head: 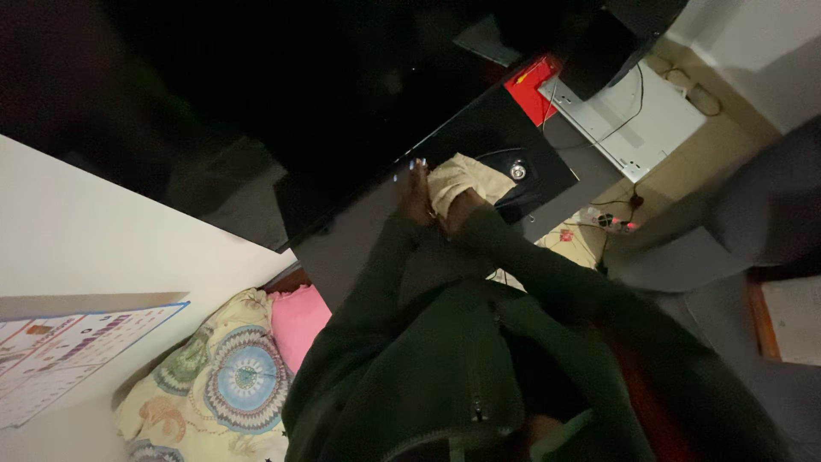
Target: The person prepares a cloth in a bucket of water, then wipes a small black speaker on a desk by hand.
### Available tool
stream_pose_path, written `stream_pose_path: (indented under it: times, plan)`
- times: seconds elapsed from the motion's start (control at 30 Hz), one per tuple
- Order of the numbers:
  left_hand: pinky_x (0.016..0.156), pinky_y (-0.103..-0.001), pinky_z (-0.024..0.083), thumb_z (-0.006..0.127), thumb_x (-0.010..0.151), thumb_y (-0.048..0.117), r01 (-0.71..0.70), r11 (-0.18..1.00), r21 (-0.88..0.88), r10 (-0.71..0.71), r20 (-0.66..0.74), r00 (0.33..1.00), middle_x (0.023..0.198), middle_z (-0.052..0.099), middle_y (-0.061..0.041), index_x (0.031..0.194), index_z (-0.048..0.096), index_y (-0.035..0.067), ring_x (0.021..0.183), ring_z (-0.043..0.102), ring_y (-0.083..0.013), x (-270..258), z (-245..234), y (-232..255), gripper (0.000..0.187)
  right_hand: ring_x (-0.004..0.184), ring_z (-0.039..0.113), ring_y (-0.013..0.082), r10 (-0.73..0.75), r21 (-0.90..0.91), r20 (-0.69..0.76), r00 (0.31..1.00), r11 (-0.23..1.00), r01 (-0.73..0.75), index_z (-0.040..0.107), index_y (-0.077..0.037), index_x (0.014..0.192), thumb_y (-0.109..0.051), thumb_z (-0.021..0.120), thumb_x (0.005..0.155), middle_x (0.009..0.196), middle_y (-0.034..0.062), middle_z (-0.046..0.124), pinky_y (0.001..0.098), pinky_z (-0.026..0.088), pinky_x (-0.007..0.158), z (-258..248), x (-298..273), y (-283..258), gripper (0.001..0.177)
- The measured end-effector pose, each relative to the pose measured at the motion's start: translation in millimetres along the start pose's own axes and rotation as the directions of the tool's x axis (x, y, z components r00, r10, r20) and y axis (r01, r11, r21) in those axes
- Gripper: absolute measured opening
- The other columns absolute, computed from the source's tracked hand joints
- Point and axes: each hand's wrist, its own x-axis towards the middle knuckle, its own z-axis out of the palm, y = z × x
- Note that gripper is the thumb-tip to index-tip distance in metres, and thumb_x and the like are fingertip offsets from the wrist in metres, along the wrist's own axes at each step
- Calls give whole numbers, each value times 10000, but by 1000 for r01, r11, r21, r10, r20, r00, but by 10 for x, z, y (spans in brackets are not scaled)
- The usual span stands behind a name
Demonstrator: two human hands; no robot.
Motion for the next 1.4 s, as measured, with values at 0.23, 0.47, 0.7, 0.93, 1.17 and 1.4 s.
stream_pose_path:
  times: [0.23,0.47,0.7,0.93,1.17,1.4]
  plan:
    - [1323,-581,107,637,973,635,173,788,591,61,-355,933,1666,282,-25,1662,191,101,1572,232,-229,-2,-6,284,980,1360,419,391,1,-12,38,999,1000,0,575,13,1403,-283,478,1018,1455,216,508,570,277,1126,106,-176,50,496]
    - [990,-503,576,538,1031,490,149,734,-663,14,234,972,1173,728,-128,1385,634,100,1050,687,-279,-348,-446,-160,535,1386,406,394,25,-157,111,993,988,-7,571,13,1413,-262,476,1017,1478,216,499,577,263,1146,-6,-344,26,491]
    - [1036,-509,513,484,1047,499,428,459,-779,-370,271,889,1251,671,-138,1427,577,94,1124,632,-298,-520,21,172,564,1412,393,396,-386,-204,96,917,894,398,567,12,1423,-241,475,1017,1502,216,490,585,249,1166,88,-143,-664,488]
    - [1090,-515,438,420,1064,509,471,-142,-871,-696,426,578,1343,604,-149,1477,510,86,1211,568,-319,-618,-601,659,597,1438,380,399,-492,-179,372,787,794,581,563,12,1433,-221,473,1016,1525,216,481,592,234,1186,357,-330,-1195,486]
    - [1144,-521,364,357,1082,519,366,-353,-861,-779,487,394,1434,538,-161,1526,442,79,1298,504,-341,-558,-1355,1004,631,1464,366,401,-618,-415,-122,777,743,526,559,11,1443,-200,471,1016,1548,216,472,600,220,1206,-837,-442,-821,485]
    - [1198,-527,290,293,1100,529,453,-483,-750,-695,642,323,1526,471,-172,1576,375,72,1384,440,-363,-222,-1651,1573,665,1555,270,402,-459,-624,-436,774,774,108,473,37,1548,-219,437,1065,1646,232,390,615,109,1253,-1194,-249,37,548]
